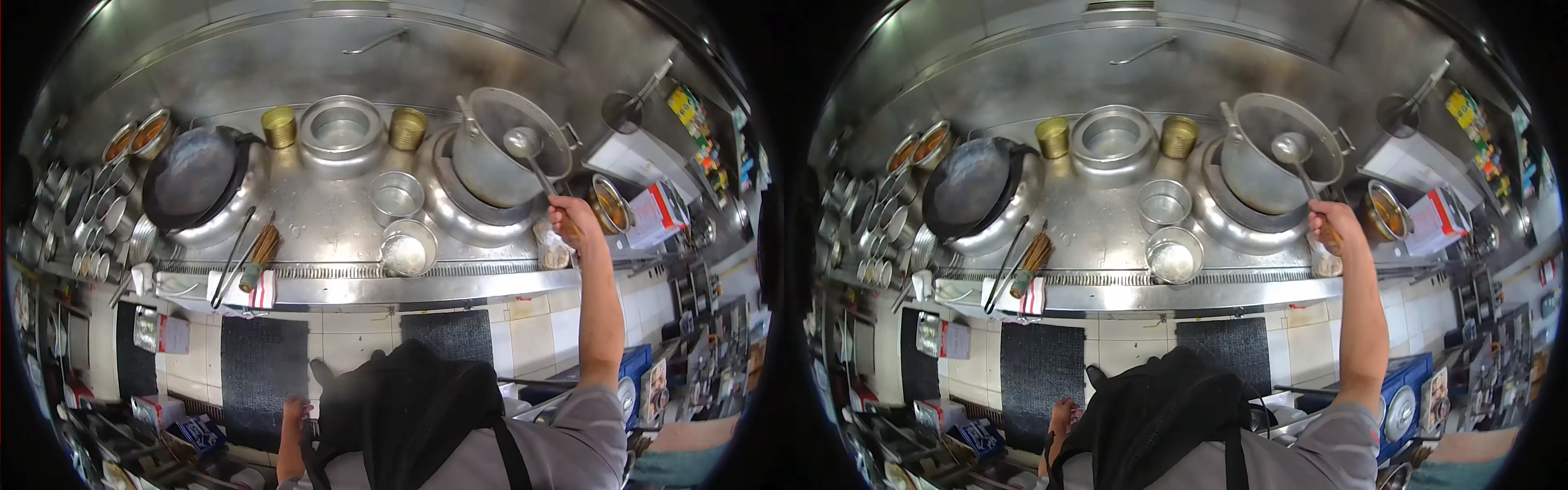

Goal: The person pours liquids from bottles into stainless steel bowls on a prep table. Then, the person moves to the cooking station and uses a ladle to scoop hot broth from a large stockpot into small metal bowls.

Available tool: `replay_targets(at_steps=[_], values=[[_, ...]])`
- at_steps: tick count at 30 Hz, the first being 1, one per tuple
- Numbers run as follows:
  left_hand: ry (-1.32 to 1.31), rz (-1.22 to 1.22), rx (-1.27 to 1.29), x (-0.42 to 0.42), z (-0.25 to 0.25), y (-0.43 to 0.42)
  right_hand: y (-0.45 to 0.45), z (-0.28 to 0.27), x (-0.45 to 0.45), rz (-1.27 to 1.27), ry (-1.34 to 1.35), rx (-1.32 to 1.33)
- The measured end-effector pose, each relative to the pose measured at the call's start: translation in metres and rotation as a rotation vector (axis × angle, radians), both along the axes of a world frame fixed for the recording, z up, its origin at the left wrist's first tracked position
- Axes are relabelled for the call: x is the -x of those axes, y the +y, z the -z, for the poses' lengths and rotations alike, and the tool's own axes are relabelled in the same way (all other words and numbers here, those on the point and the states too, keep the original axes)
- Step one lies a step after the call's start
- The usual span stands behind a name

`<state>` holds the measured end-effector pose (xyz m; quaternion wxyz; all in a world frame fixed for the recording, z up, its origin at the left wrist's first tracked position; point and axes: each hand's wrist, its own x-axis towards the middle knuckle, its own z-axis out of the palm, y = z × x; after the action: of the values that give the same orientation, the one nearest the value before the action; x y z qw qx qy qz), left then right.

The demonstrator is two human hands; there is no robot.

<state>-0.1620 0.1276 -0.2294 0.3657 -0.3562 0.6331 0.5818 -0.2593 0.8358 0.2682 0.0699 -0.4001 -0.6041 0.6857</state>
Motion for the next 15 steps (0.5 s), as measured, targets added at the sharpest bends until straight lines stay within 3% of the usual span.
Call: replay_targets(at_steps=[1, 3, 4, 7, 8, 11, 12, 13, 14, 15], values=[[-0.004, -0.024, 0.023, -0.002, 0.002, -0.002, -0.003, -0.007, 0.003, 0.056, 0.025, 0.102], [0.109, 0.019, 0.01, -0.014, 0.028, -0.012, 0.017, 0.007, -0.004, -0.121, 0.308, 0.202], [0.186, 0.007, -0.158, -0.021, 0.061, -0.028, 0.014, 0.007, -0.008, -0.134, 0.347, 0.233], [0.237, 0.294, 0.246, -0.021, 0.087, -0.039, -0.002, 0.009, -0.009, 0.008, 0.379, 0.187], [0.295, 0.237, 0.247, -0.02, 0.066, -0.031, 0.013, 0.013, -0.009, -0.067, 0.345, 0.2], [0.273, -0.15, -0.382, -0.001, 0.032, -0.02, 0.076, 0.04, -0.011, -0.064, 0.321, 0.026], [0.197, -0.162, -0.42, 0.008, -0.014, -0.017, 0.094, 0.055, -0.007, -0.045, 0.363, -0.072], [0.173, -0.279, -0.427, 0.009, -0.037, -0.008, 0.01, -0.001, -0.018, -0.24, 0.191, 0.278], [0.192, -0.298, -0.475, 0.007, -0.062, -0.001, -0.052, -0.018, -0.021, -0.135, 0.209, 0.168], [0.216, -0.292, -0.522, 0.016, -0.08, 0.003, -0.033, -0.011, -0.015, -0.11, 0.204, 0.215]])
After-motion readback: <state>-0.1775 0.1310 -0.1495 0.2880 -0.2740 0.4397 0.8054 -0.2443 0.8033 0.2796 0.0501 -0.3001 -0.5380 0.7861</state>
